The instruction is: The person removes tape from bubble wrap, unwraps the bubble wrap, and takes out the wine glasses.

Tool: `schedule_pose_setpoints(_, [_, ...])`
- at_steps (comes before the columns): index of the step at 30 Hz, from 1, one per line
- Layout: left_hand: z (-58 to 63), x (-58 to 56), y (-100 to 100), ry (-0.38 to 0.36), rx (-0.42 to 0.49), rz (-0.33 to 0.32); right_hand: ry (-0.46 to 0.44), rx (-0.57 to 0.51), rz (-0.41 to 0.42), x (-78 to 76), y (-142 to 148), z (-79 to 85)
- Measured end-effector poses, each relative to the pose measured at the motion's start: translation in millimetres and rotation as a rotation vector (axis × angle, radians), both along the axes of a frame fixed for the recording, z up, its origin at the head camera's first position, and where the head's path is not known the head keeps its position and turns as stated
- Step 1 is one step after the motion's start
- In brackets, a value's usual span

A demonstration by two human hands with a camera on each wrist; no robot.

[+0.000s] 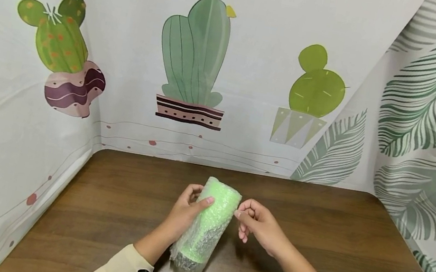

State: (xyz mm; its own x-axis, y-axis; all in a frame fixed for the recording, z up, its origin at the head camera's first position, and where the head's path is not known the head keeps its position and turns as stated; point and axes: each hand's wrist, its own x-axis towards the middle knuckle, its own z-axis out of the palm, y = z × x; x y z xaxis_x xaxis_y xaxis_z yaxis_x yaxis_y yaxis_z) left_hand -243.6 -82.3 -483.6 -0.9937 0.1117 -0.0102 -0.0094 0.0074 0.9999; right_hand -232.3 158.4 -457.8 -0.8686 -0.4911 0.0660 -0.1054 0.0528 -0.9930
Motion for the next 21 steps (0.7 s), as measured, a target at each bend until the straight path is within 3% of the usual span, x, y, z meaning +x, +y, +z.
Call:
schedule_pose_setpoints(14, [0.5, 2.0, 3.1, 0.017, 0.021, -0.003, 0.094, -0.053, 0.063, 2.3, -1.2, 1.0])
schedule_pose_setpoints(21, [4.1, 4.9, 2.3, 0.031, 0.002, -0.035, 0.069, -0.043, 0.087, 1.5, 0.2, 3.6])
